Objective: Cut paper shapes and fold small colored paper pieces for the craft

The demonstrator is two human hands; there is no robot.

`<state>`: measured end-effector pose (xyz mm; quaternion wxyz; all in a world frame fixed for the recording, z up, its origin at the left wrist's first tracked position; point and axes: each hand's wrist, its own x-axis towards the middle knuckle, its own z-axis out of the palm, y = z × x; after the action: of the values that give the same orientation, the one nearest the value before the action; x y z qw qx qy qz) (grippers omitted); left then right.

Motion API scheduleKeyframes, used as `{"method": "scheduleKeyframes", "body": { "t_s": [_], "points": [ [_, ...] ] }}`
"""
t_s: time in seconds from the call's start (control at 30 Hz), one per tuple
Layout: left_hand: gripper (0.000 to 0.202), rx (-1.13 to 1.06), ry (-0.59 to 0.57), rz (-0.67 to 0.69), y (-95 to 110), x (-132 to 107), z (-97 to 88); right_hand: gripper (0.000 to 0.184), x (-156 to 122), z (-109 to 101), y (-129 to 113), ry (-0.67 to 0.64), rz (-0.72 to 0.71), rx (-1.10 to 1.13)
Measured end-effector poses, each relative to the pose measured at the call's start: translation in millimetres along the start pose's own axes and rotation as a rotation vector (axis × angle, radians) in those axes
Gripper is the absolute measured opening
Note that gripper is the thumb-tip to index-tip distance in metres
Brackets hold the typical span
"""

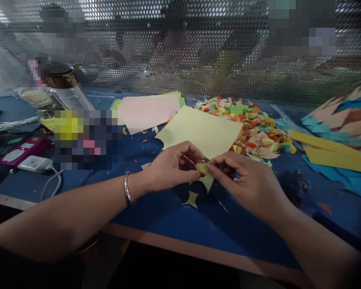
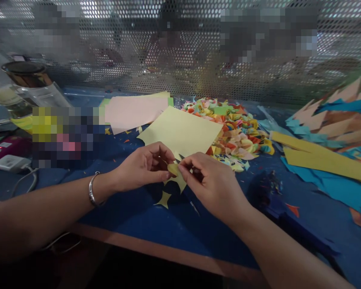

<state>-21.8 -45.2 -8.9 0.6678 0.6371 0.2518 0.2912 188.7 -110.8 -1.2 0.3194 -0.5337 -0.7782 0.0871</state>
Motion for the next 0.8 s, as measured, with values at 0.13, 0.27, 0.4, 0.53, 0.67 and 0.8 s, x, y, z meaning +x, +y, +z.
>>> {"method": "scheduleKeyframes", "body": {
  "t_s": [0.13,0.27,0.4,0.53,0.67,0.8],
  "points": [
    [0.036,0.062,0.018,0.032,-3.6,1.4,1.1,0.022,-0.4,0.9,1.9,-0.001,0.017,0.05],
    [0.031,0.113,0.066,0.062,-5.2,2.9,2.4,0.022,-0.3,-0.1,-0.5,-0.017,0.023,0.099],
    [0.033,0.118,0.103,0.077,-4.5,3.8,1.9,0.027,-0.3,-0.9,-1.6,-0.035,0.069,0.158],
    [0.033,0.111,0.094,0.083,-4.3,4.3,1.3,0.025,-0.7,1.1,2.0,-0.028,0.083,0.172],
    [0.033,0.16,0.091,0.099,-3.2,3.4,2.2,0.024,-0.6,3.1,4.7,-0.01,0.078,0.168],
    [0.038,0.242,0.114,0.117,-2.0,1.9,3.6,0.022,-0.6,3.2,5.1,0.007,0.067,0.17]
  ]
}}
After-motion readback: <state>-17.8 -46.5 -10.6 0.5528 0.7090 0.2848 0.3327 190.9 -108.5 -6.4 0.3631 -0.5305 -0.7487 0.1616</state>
